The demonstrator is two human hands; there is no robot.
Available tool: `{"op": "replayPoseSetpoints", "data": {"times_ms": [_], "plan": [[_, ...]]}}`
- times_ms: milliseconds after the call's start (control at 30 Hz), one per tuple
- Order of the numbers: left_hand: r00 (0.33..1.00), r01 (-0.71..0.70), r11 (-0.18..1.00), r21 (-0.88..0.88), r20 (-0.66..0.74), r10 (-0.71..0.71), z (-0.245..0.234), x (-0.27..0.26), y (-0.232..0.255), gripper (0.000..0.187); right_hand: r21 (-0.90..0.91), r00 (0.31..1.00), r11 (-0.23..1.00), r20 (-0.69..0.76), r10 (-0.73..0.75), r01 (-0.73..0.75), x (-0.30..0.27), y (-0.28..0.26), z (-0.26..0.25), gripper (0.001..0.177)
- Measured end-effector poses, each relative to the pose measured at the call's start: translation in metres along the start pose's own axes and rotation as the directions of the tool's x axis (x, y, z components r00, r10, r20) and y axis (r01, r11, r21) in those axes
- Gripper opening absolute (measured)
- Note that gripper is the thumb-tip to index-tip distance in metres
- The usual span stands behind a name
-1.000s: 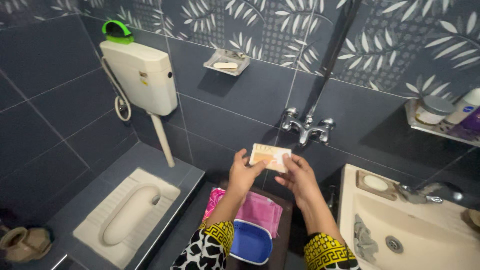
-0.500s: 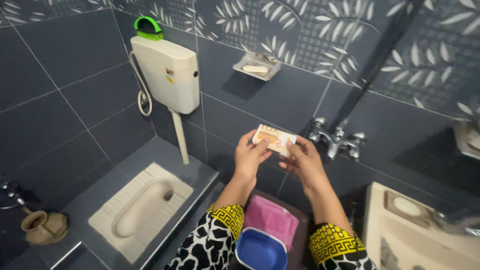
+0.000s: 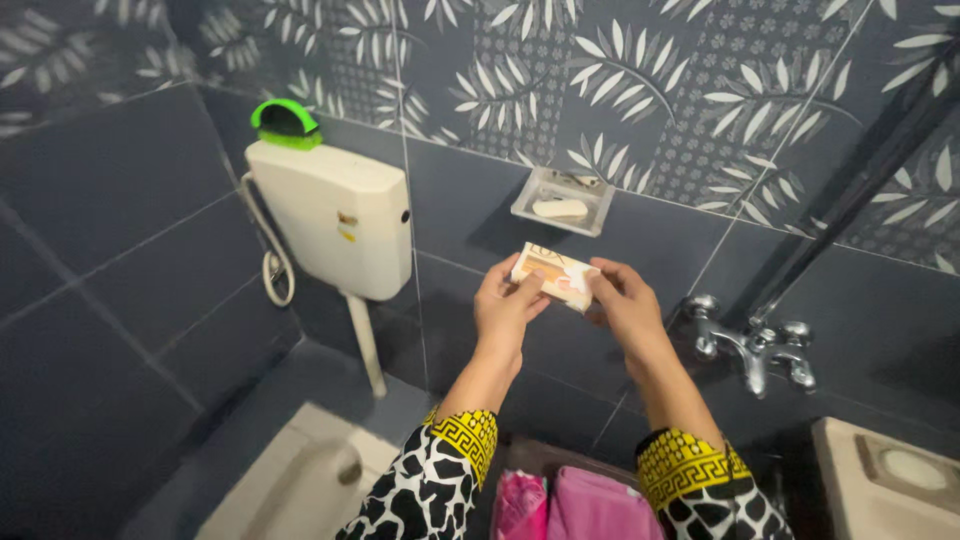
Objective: The person cleans a wall-mounted soap dish and a towel rack in a bathroom. They use a cloth to wipe the surfaces and then hang a pink towel on the rack.
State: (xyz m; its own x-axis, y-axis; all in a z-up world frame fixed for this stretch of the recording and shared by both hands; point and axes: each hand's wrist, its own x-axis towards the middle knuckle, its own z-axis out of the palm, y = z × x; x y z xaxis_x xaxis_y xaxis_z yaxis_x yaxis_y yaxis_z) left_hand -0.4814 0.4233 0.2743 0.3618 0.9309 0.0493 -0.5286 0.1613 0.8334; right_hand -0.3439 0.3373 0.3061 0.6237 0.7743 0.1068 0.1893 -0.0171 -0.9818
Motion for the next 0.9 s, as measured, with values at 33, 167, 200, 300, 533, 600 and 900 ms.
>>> {"op": "replayPoseSetpoints", "data": {"times_ms": [33, 167, 200, 300, 533, 600, 900], "plan": [[1.0, -0.005, 1.0, -0.001, 0.006, 0.005, -0.002, 0.012, 0.005, 0.052, 0.03, 1.0, 1.0, -0.011, -0.008, 0.009, 0.009, -0.004, 0.008, 0.042], [0.999, -0.026, 0.999, -0.02, 0.018, 0.027, -0.006, 0.052, 0.018, 0.051, 0.006, 0.994, 0.997, -0.081, -0.074, 0.074, 0.04, -0.018, 0.029, 0.036], [0.999, -0.036, 0.999, -0.028, 0.017, 0.036, -0.006, 0.061, 0.02, 0.05, -0.035, 0.99, 0.995, -0.099, -0.101, 0.098, 0.047, -0.021, 0.033, 0.034], [0.999, -0.036, 0.996, -0.081, -0.027, 0.034, -0.003, 0.083, 0.024, 0.048, -0.328, 0.97, 0.944, -0.209, -0.122, 0.048, 0.062, -0.026, 0.041, 0.027], [0.999, -0.026, 0.992, -0.122, -0.027, 0.022, -0.003, 0.114, 0.027, 0.047, -0.791, 0.879, 0.559, -0.057, -0.473, 0.249, 0.101, -0.02, 0.053, 0.025], [0.999, -0.023, 0.993, -0.114, -0.043, 0.018, -0.002, 0.12, 0.027, 0.048, -0.846, 0.856, 0.456, 0.001, -0.517, 0.276, 0.114, -0.019, 0.054, 0.028], [0.998, -0.06, 0.994, -0.087, -0.043, 0.056, 0.001, 0.146, 0.024, 0.049, -0.91, 0.91, 0.324, 0.116, -0.398, 0.257, 0.148, -0.015, 0.058, 0.035]]}}
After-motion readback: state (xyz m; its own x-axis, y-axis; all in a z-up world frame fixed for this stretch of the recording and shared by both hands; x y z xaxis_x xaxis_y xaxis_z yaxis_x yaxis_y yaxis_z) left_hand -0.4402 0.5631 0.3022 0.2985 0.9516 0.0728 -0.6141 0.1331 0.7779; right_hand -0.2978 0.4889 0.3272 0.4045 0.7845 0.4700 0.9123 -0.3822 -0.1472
